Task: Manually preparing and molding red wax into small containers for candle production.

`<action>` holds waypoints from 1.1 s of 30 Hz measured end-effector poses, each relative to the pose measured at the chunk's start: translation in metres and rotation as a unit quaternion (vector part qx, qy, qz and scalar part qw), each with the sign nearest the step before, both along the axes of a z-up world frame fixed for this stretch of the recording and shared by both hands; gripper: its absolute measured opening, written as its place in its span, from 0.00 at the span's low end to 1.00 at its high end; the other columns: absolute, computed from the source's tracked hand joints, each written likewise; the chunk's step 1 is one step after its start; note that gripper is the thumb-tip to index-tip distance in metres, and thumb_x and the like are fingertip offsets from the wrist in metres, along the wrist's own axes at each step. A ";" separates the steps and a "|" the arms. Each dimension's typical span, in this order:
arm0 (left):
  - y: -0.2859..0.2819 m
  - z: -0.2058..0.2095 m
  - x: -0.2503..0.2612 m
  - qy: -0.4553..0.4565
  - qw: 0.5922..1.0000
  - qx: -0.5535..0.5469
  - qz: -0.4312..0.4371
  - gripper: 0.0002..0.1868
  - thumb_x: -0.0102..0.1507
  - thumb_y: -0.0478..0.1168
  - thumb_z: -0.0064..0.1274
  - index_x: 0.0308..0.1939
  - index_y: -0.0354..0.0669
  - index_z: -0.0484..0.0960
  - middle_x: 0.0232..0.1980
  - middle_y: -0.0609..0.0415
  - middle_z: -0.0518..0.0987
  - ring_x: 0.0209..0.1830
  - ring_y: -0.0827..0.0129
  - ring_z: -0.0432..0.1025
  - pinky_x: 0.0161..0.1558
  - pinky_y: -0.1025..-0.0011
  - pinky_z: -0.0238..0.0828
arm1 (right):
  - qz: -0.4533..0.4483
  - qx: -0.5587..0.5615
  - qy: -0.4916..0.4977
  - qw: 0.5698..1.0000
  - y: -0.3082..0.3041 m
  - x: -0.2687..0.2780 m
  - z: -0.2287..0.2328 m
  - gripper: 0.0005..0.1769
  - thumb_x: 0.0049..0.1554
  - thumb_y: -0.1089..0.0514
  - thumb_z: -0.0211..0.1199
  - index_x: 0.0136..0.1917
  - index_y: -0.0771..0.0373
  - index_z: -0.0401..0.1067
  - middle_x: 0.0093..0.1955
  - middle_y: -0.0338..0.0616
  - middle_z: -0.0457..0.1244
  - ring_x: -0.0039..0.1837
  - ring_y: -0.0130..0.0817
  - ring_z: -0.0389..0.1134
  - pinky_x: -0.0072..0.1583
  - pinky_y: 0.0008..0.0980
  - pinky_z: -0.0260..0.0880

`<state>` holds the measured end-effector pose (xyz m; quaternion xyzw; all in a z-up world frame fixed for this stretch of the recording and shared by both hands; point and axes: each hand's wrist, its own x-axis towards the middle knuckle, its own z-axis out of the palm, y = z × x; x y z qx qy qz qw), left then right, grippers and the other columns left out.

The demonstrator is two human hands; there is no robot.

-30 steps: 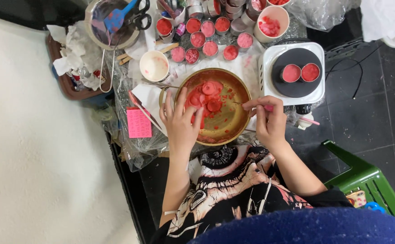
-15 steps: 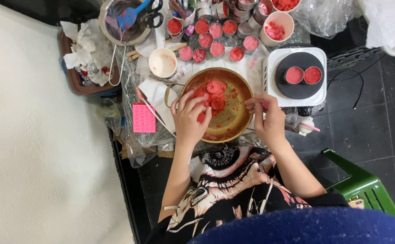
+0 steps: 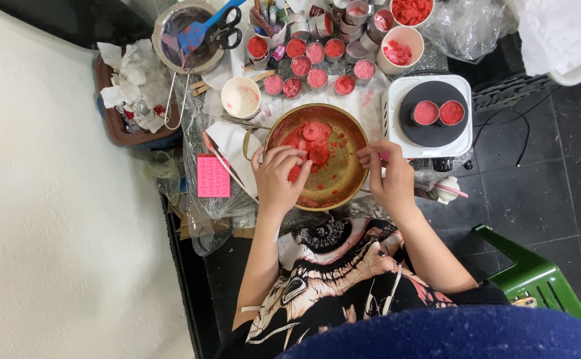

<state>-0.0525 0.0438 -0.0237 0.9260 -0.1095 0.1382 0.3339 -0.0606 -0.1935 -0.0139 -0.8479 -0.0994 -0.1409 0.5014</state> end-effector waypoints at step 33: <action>-0.013 0.022 0.003 -0.007 0.998 0.059 0.008 0.24 0.63 0.53 0.61 0.59 0.47 0.78 0.72 0.47 0.68 0.72 0.51 0.61 0.70 0.46 0.46 | -0.051 0.212 -0.076 0.973 -0.087 0.013 0.026 0.07 0.78 0.64 0.40 0.68 0.64 0.54 0.56 0.53 0.65 0.56 0.38 0.73 0.53 0.35 0.79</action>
